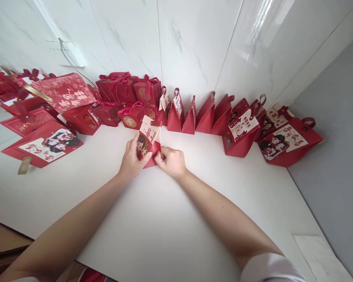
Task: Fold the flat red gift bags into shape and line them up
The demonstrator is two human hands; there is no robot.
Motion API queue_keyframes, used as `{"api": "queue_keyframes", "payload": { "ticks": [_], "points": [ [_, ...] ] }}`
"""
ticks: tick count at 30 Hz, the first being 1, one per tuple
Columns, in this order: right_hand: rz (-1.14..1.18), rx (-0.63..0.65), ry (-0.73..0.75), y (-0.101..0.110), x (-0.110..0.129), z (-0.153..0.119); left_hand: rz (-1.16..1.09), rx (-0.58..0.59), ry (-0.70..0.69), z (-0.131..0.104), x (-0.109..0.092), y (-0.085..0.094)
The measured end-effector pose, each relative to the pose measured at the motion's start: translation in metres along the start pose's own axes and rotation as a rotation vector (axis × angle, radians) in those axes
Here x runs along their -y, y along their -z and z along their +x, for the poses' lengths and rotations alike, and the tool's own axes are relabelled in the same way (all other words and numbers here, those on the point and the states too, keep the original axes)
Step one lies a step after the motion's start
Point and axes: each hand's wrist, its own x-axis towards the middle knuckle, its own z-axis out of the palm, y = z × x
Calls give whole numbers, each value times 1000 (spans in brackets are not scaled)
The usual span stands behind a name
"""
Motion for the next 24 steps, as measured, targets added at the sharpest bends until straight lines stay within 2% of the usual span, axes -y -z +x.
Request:
{"api": "queue_keyframes", "payload": {
  "ticks": [4, 9, 15, 19, 24],
  "points": [
    [17, -3, -5, 1, 1, 0, -14, 33, 7, 1, 4, 1],
    [-30, 15, -76, 2, 2, 0, 24, 66, -77, 1, 2, 2],
    [-100, 153, -241, 0, 2, 4, 172, 40, -170, 5, -3, 6],
    [-85, 208, -234, -2, 3, 4, 139, 63, -164, 8, 0, 9],
    [19, 254, -187, 0, 5, 2, 77, 32, -83, 12, 10, 11]
  ]
}}
